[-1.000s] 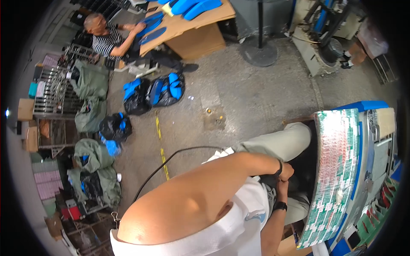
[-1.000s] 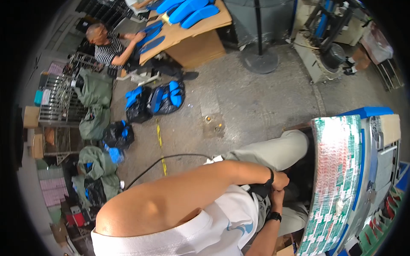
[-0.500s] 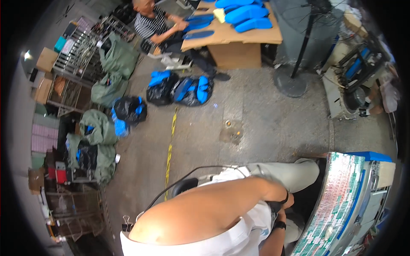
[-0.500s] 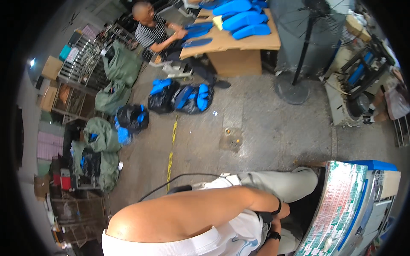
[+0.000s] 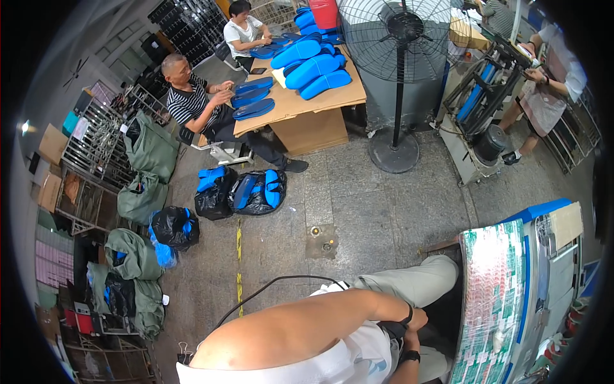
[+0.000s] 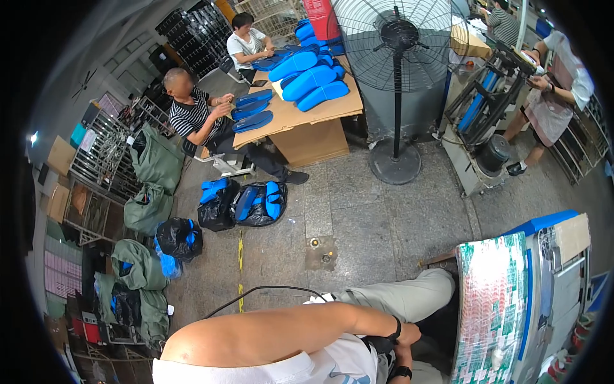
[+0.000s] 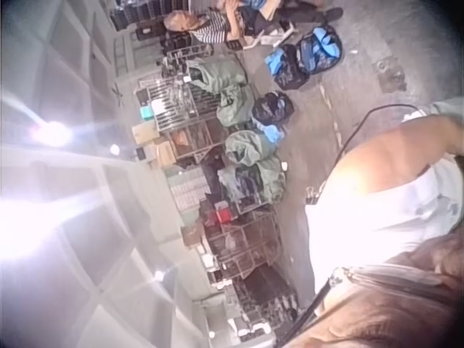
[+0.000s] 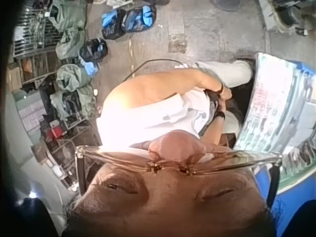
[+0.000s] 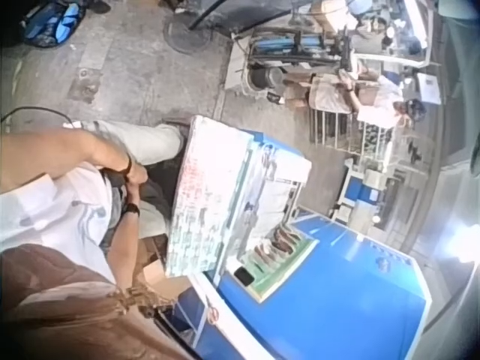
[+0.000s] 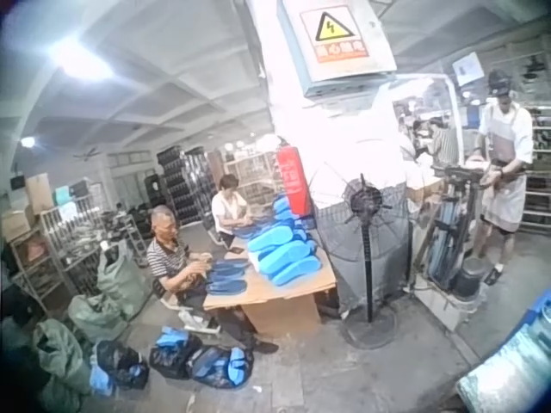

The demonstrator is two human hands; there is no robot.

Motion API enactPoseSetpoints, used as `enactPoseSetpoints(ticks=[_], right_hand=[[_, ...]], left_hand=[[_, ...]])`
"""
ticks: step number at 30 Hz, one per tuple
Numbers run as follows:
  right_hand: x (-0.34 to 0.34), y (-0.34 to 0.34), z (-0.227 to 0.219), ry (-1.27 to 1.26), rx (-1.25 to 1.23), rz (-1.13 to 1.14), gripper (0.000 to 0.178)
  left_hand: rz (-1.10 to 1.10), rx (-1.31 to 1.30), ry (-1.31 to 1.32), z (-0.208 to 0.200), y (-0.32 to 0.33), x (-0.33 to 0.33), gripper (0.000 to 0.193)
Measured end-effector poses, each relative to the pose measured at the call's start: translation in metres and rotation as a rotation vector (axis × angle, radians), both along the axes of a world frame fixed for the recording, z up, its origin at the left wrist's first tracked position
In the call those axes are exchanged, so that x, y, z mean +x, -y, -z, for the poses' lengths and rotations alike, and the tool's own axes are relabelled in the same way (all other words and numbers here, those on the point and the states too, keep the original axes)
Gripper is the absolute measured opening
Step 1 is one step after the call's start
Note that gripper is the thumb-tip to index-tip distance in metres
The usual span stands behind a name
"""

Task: Cleaning, checking, and preparing shoe uppers on lasts as part of a manufacturing line.

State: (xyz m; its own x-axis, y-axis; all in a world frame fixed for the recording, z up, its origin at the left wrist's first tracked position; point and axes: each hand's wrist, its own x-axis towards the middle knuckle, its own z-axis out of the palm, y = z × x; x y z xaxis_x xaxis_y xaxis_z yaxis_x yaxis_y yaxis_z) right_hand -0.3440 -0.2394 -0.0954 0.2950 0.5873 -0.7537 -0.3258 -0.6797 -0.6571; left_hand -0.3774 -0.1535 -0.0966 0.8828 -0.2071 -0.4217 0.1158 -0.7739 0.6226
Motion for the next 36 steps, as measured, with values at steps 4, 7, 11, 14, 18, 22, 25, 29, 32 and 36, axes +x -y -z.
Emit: enactPoseSetpoints(ticks=[4,7,11,14,18,22,25,29,32,36], right_hand=[[-0.017,-0.013,-0.004,0.048,0.031,-0.113,0.042],[-0.017,0.015,-0.001,0.111,-0.001,-0.127,0.043],[-0.022,0.038,0.024,0.173,-0.008,-0.214,0.043],[-0.013,0.055,0.046,0.268,-0.076,-0.293,0.047],[-0.016,0.048,0.048,0.321,-0.095,-0.372,0.046],[-0.019,0.030,0.023,0.310,-0.098,-0.375,0.046],[-0.018,0.029,0.013,0.309,-0.083,-0.361,0.046],[-0.018,0.031,0.008,0.341,-0.044,-0.293,0.046],[-0.035,0.004,-0.025,0.262,-0.212,-0.497,0.043],[-0.034,0.043,0.067,0.298,0.114,-0.246,0.038]], left_hand=[[-0.043,0.063,-0.057,-0.005,-0.014,-0.009,0.022],[0.018,-0.005,-0.032,-0.013,-0.013,-0.002,0.022],[-0.015,-0.011,-0.058,-0.010,-0.022,-0.008,0.024],[-0.012,-0.071,-0.053,-0.001,-0.016,0.000,0.025],[-0.023,-0.069,-0.077,0.003,-0.021,-0.005,0.026],[-0.069,-0.107,-0.066,0.008,-0.028,-0.008,0.027],[-0.006,-0.055,-0.085,0.001,-0.026,-0.002,0.029],[0.004,-0.044,-0.085,-0.010,-0.026,-0.001,0.031],[-0.006,-0.090,-0.062,0.002,-0.043,-0.028,0.030],[0.018,-0.152,-0.088,-0.029,-0.048,-0.017,0.029]])
